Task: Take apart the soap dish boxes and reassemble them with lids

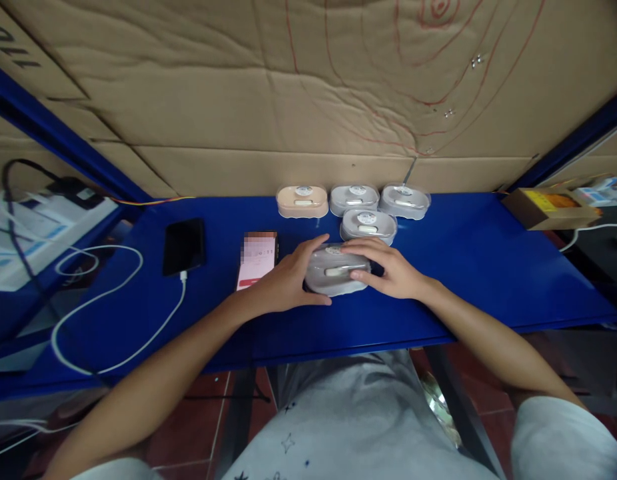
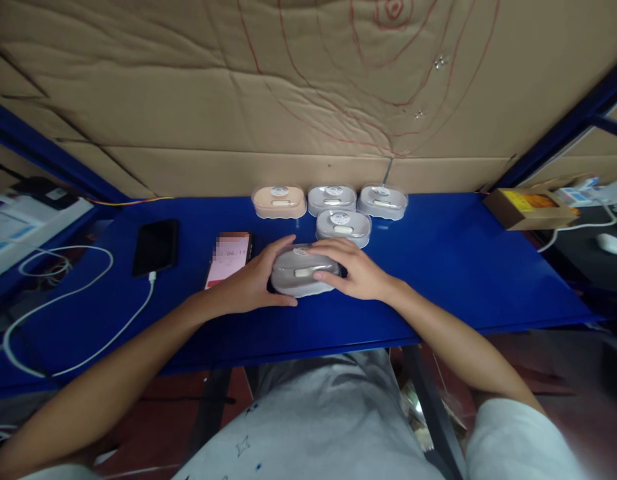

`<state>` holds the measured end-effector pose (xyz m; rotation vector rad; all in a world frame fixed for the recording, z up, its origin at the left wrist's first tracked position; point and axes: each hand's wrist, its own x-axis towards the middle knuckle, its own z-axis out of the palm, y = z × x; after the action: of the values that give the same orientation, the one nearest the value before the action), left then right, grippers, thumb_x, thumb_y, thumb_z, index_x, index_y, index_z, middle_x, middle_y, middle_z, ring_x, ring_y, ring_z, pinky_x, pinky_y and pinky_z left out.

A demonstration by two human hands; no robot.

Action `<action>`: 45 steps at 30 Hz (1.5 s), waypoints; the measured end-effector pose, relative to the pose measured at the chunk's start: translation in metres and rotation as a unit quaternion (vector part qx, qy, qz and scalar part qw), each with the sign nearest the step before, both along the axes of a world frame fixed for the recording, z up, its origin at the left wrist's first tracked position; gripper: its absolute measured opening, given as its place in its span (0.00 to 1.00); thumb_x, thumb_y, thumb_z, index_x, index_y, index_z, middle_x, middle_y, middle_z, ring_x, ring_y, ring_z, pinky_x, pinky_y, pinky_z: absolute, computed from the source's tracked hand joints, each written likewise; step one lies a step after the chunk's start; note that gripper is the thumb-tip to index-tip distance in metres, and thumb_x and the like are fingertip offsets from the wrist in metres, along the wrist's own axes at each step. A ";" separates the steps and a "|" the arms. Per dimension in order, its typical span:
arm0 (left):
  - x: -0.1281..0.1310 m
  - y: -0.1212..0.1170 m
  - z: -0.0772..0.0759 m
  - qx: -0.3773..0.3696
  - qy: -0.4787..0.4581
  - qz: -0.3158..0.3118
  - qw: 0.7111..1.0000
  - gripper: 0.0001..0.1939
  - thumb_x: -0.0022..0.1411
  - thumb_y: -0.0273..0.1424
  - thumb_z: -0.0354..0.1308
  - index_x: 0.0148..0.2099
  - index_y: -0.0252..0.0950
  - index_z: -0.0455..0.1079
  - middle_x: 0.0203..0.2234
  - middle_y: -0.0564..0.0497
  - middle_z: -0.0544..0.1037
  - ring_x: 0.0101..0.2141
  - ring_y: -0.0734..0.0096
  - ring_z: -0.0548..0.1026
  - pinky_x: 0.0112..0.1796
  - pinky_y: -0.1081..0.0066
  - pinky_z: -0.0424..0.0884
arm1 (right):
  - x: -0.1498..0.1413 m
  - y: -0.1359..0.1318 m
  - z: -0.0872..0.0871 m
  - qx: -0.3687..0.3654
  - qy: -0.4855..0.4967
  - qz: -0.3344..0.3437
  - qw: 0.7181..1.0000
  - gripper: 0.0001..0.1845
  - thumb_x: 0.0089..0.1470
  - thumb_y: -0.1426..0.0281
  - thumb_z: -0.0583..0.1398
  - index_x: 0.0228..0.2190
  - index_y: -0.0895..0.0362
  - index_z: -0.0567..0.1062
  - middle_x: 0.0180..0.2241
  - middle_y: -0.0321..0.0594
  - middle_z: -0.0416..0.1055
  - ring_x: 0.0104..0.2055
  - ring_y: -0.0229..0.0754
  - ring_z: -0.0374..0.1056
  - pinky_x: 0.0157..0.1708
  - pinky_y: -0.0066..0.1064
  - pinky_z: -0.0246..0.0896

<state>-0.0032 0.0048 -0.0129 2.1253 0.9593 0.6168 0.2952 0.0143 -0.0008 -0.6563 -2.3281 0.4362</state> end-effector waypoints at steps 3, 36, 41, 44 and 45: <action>-0.003 -0.001 -0.003 -0.002 0.011 -0.006 1.000 0.67 0.59 0.43 0.78 0.84 0.48 0.35 0.79 0.32 0.52 0.75 0.35 0.61 0.71 0.36 0.59 | -0.002 0.001 0.005 0.018 -0.001 -0.036 0.999 0.25 0.72 0.57 0.63 0.65 0.50 0.76 0.61 0.48 0.80 0.65 0.54 0.75 0.66 0.57 0.71; 0.000 -0.009 0.015 0.055 0.082 -0.125 0.987 0.48 0.64 0.46 0.76 0.79 0.52 0.58 0.75 0.41 0.63 0.75 0.44 0.60 0.73 0.43 0.59 | -0.026 -0.068 0.004 0.091 -0.188 0.016 0.978 0.19 0.77 0.64 0.57 0.62 0.58 0.75 0.61 0.47 0.80 0.66 0.49 0.72 0.67 0.47 0.59; -0.009 0.000 0.023 0.002 0.049 -0.077 0.996 0.46 0.61 0.54 0.75 0.75 0.48 0.65 0.67 0.41 0.70 0.69 0.46 0.67 0.69 0.46 0.64 | -0.020 -0.073 -0.001 0.149 -0.178 -0.051 0.971 0.28 0.75 0.60 0.60 0.69 0.58 0.68 0.68 0.58 0.71 0.70 0.58 0.67 0.66 0.55 0.63; -0.011 0.004 0.026 -0.022 0.041 -0.065 0.997 0.40 0.64 0.54 0.72 0.72 0.48 0.69 0.67 0.43 0.72 0.68 0.48 0.68 0.69 0.48 0.64 | -0.015 -0.076 -0.005 0.178 -0.151 -0.069 0.970 0.26 0.75 0.65 0.60 0.68 0.59 0.69 0.65 0.57 0.73 0.67 0.55 0.70 0.63 0.50 0.68; -0.010 0.004 0.026 -0.021 0.046 -0.070 0.996 0.36 0.65 0.54 0.72 0.69 0.48 0.72 0.67 0.44 0.73 0.68 0.48 0.68 0.69 0.47 0.63 | -0.013 -0.076 -0.007 0.188 -0.140 -0.074 0.969 0.24 0.74 0.68 0.60 0.67 0.59 0.69 0.63 0.55 0.75 0.66 0.54 0.70 0.61 0.48 0.70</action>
<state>-0.0135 0.0091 0.0132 2.1774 0.8560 0.4304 0.2820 -0.0618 -0.0076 -0.7318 -2.5048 -0.1775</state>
